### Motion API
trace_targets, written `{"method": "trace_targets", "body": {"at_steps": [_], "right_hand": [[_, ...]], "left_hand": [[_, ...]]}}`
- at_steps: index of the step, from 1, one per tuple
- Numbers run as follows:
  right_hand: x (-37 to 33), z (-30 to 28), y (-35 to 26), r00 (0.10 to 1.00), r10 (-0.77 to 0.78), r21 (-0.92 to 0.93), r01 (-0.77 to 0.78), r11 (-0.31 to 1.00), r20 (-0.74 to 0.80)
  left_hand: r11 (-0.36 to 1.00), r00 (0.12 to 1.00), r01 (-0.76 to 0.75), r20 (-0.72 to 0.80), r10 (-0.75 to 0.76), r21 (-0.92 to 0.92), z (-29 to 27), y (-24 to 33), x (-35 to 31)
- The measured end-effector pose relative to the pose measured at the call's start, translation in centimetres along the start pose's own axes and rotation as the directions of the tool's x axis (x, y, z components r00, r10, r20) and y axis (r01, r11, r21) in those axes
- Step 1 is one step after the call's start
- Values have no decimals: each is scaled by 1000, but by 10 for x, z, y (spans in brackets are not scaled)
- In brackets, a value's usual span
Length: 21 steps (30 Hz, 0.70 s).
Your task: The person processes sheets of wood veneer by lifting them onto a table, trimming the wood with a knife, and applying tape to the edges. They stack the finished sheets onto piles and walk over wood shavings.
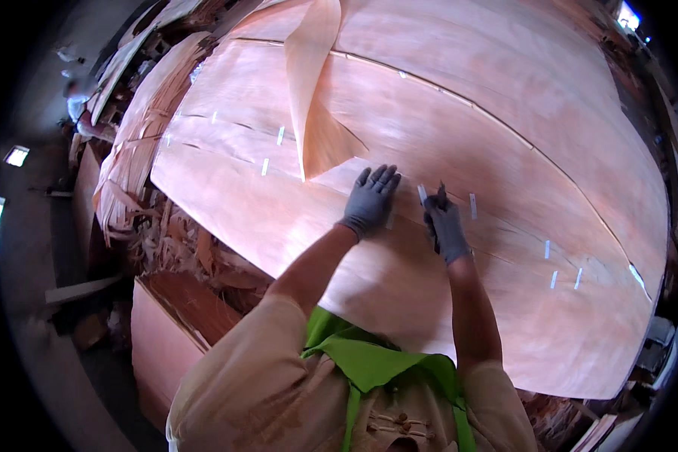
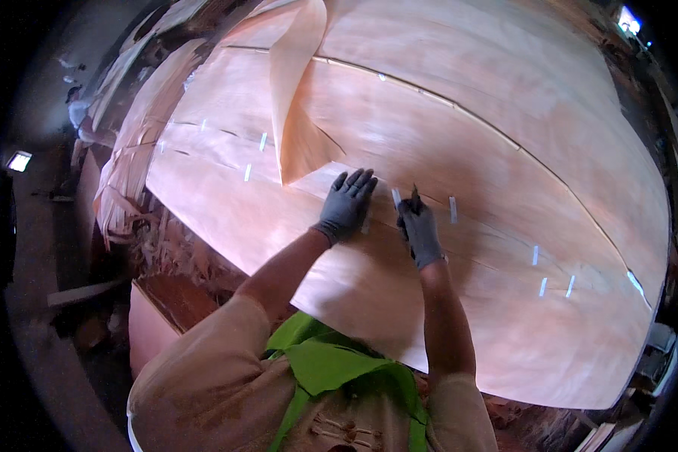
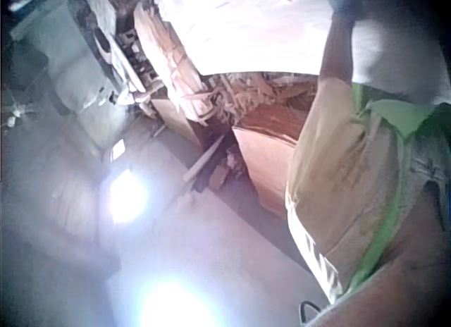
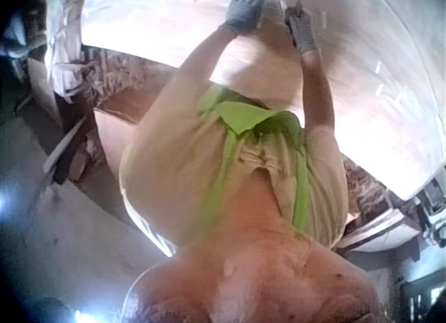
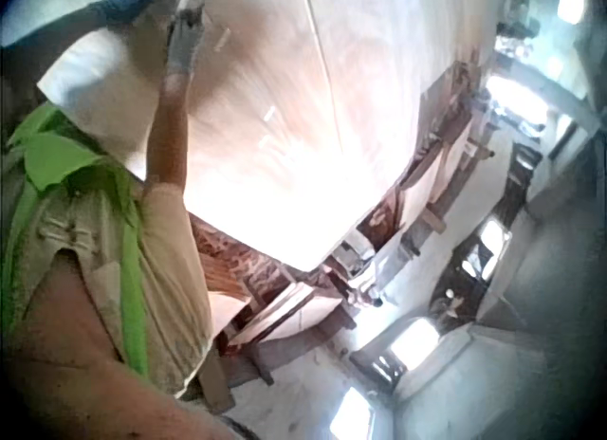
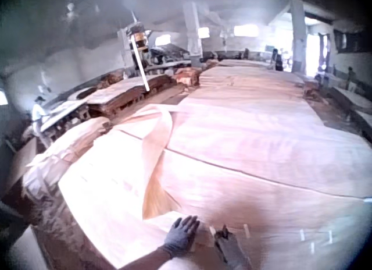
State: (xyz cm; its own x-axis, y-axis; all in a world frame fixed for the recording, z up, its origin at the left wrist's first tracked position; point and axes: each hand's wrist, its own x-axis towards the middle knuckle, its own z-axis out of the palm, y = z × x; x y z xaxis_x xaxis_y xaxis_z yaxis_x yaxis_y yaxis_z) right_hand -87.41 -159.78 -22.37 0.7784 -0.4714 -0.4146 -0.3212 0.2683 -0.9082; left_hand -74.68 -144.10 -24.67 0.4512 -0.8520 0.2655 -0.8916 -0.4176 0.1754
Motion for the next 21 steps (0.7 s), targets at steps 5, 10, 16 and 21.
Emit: {"method": "trace_targets", "body": {"at_steps": [5,10,16,21], "right_hand": [[62,38,-16,992,62,-163,-79,984,-107],[124,8,23,973,-106,-798,-104,593,-205],[42,43,-18,840,-415,-880,-144,452,-350],[29,98,-11,683,-645,-855,56,515,-344]], "left_hand": [[979,998,54,-34,-62,-196,7,-11,0],[963,992,-34,-125,1,-266,-24,-13,24],[867,795,295,-401,-456,-402,-81,-138,35],[727,660,409,-371,-653,-552,-43,-272,61]]}}
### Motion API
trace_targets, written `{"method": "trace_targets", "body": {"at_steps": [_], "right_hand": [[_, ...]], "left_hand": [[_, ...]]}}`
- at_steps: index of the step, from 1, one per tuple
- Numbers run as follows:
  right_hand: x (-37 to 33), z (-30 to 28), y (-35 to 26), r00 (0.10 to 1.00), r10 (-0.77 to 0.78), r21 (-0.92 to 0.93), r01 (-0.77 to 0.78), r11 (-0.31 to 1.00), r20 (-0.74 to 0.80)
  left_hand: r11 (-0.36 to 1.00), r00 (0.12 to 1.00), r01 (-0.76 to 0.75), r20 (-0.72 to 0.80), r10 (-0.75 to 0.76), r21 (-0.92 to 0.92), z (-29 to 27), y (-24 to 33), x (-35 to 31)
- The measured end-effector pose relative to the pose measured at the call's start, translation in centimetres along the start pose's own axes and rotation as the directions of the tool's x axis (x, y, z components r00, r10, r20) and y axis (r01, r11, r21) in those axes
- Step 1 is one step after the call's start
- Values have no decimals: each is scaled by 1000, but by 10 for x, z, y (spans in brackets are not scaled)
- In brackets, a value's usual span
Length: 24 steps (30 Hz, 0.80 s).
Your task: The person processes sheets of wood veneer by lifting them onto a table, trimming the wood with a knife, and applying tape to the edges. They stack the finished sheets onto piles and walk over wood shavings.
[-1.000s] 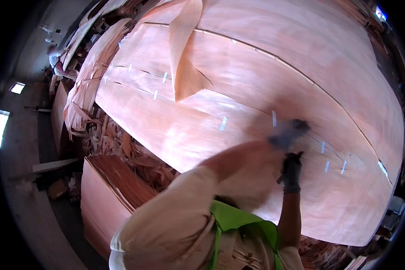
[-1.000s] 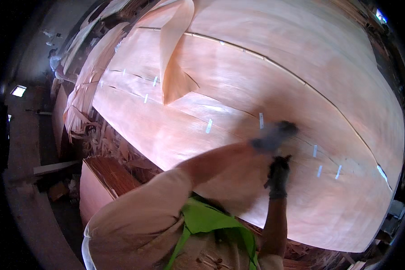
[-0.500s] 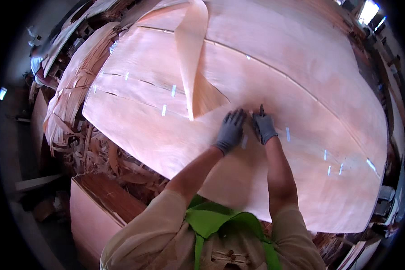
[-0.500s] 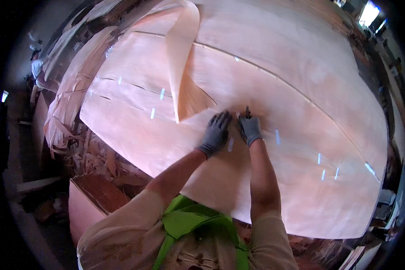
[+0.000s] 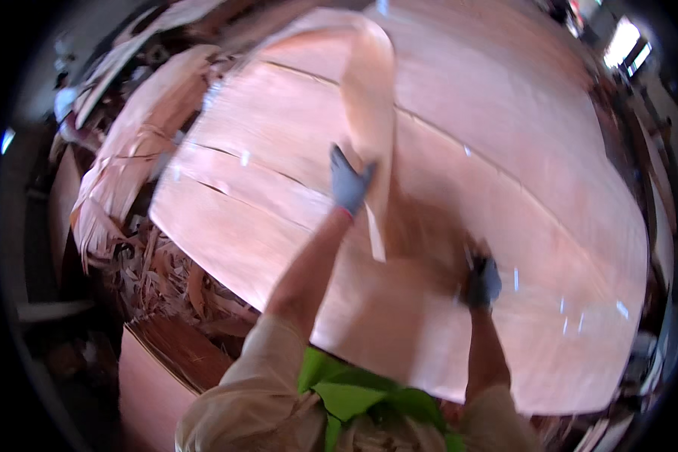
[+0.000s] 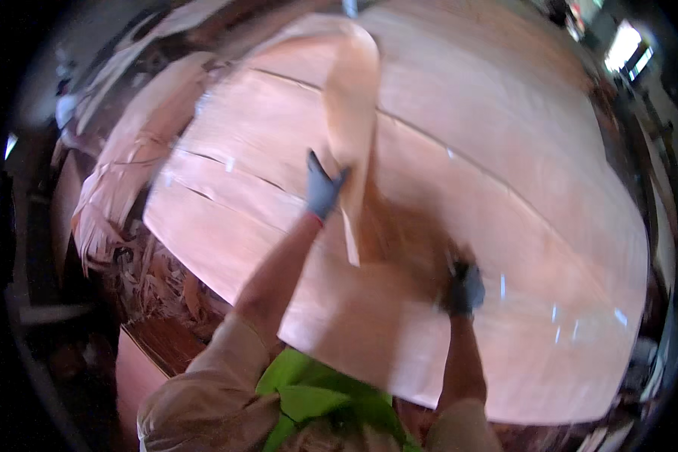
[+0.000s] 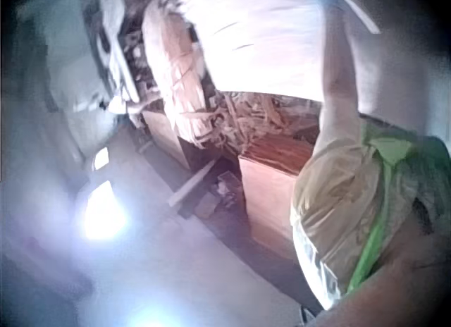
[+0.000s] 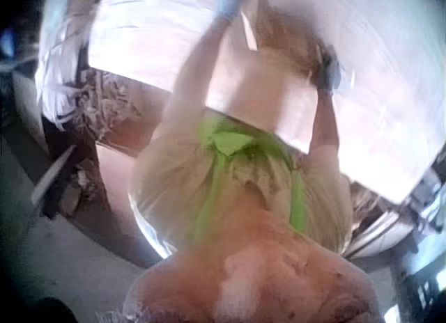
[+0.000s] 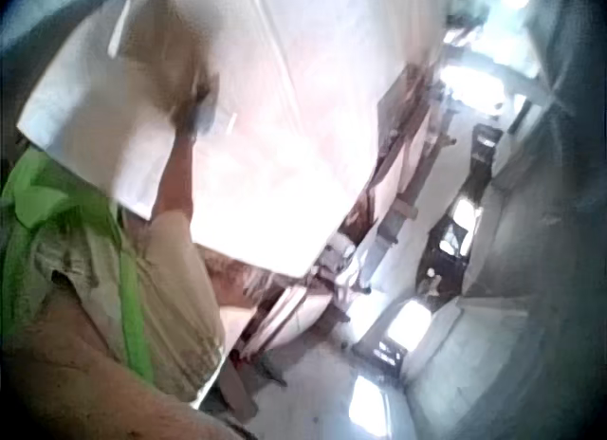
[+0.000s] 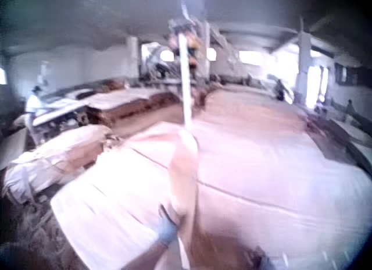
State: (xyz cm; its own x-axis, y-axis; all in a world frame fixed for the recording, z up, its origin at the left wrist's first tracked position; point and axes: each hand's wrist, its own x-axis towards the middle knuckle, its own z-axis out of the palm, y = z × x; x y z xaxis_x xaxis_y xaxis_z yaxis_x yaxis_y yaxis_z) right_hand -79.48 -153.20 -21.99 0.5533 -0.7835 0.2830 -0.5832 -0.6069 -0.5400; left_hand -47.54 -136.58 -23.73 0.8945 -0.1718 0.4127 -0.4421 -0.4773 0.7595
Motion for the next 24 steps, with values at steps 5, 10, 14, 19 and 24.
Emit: {"method": "trace_targets", "body": {"at_steps": [5,10,14,19,24], "right_hand": [[13,18,27,995,64,-269,-40,962,80],[-10,-10,6,988,94,-88,-83,993,126],[-21,-4,23,987,56,80,-69,994,151],[-15,15,11,966,18,590,-172,789,257],[-55,15,-85,918,289,579,-397,712,273]], "left_hand": [[682,827,529,486,-282,-505,15,-22,54],[860,965,201,246,-92,-469,-41,29,18],[919,967,162,244,-75,-360,-196,60,-15],[952,955,240,220,-197,-189,-377,33,-105],[976,942,198,258,-216,93,-511,-7,-170]]}}
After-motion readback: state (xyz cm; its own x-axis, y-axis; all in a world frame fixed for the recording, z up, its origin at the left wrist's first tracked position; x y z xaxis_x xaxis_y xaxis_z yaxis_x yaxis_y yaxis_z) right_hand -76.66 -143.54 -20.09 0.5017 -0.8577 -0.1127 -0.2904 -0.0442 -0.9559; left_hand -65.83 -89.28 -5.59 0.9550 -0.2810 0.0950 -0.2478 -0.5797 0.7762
